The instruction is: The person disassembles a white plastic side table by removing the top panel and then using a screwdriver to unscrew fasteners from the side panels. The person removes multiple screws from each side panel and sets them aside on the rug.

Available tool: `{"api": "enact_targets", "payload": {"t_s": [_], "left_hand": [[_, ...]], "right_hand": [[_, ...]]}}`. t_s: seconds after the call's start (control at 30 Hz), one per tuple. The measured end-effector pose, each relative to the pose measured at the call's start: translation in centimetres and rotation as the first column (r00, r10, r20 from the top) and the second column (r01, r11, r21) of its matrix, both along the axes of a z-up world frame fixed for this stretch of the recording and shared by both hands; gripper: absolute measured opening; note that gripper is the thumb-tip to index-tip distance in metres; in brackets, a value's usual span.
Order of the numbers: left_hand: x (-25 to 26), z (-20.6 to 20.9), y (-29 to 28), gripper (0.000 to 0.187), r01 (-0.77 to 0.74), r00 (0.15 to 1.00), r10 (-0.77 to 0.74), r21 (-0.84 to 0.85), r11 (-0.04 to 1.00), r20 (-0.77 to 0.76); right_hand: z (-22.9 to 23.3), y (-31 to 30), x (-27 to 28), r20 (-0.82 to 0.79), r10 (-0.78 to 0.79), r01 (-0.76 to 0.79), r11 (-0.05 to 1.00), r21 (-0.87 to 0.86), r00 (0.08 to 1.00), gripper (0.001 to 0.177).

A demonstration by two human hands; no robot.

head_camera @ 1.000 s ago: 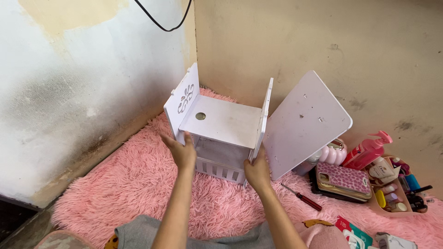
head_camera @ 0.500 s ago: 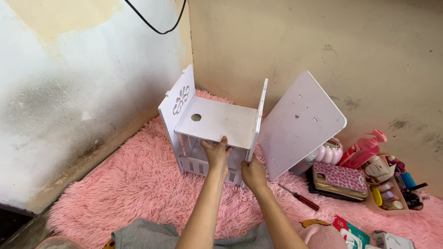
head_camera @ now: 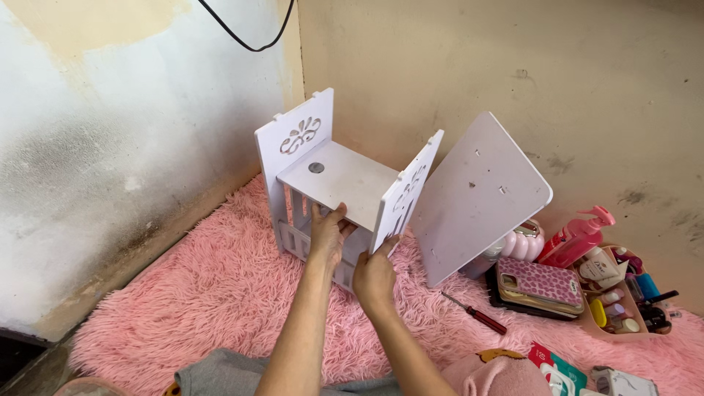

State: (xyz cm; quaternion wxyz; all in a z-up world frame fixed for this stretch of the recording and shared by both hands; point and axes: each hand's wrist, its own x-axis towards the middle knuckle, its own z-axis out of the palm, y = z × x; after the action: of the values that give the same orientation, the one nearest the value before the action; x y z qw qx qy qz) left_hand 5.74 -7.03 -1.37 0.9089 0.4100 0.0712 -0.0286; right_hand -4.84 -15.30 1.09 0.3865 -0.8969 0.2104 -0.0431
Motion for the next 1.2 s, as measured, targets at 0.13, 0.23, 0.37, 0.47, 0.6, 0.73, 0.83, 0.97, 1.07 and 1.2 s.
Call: {"api": "enact_targets", "payload": {"t_s": [0.13,0.23,0.37,0.47,0.6,0.73,0.83,0.97,1.07,1.2], "left_hand": [[1.0,0.4,1.8,0.063,0.075,0.995,-0.072,0.036,0.997,-0.062],[1.6,0.9,3.1,0.063,0.100,0.995,-0.100,0.097,0.990,-0.005],[2.1,1.1,4.2,0.055,0.101,0.994,-0.108,0.203,0.974,0.024],[2.0,1.0,4.5,0.051,0.082,0.996,-0.088,0.238,0.968,0.017],[1.3,1.0,4.8,0.050,0.018,1.000,-0.019,0.300,0.954,0.001],[0.2,1.0,4.3,0.064,-0.129,0.991,0.136,0.339,0.932,0.005],[-1.1,0.8,3.5,0.067,-0.233,0.970,0.242,0.322,0.917,0.013],[-2.9,-1.1,2.0,0.054,-0.276,0.944,0.330,0.541,0.794,-0.003],[-4.9,-4.2,0.4,0.048,-0.399,0.890,0.454,0.562,0.725,0.046],[-8.2,-10.3,-1.4,0.054,-0.340,0.838,0.509,0.544,0.767,-0.195]], "right_hand": [[0.7,3.3,-0.3,-0.038,0.003,0.001,0.995,0.104,0.999,0.087],[0.3,5.1,-0.7,0.132,0.058,-0.068,0.995,0.070,0.990,0.096],[-0.6,5.4,-1.6,0.100,0.159,-0.165,0.985,0.052,0.982,0.104],[-1.0,5.1,-2.3,0.050,0.215,-0.218,0.975,0.047,0.975,0.101],[-1.1,4.3,-3.4,-0.010,0.255,-0.255,0.966,-0.050,0.967,0.095],[-1.4,3.3,-4.2,-0.132,0.286,-0.303,0.944,-0.130,0.949,0.088],[-2.1,2.7,-4.7,-0.044,0.306,-0.309,0.940,-0.147,0.951,0.085],[-4.0,0.6,-5.0,0.001,0.291,-0.284,0.936,-0.206,0.957,0.076],[-5.5,-1.5,-5.3,0.020,0.255,-0.244,0.943,-0.225,0.967,0.059],[-7.4,-4.9,-5.8,0.062,0.209,-0.191,0.957,-0.216,0.976,0.038]]}}
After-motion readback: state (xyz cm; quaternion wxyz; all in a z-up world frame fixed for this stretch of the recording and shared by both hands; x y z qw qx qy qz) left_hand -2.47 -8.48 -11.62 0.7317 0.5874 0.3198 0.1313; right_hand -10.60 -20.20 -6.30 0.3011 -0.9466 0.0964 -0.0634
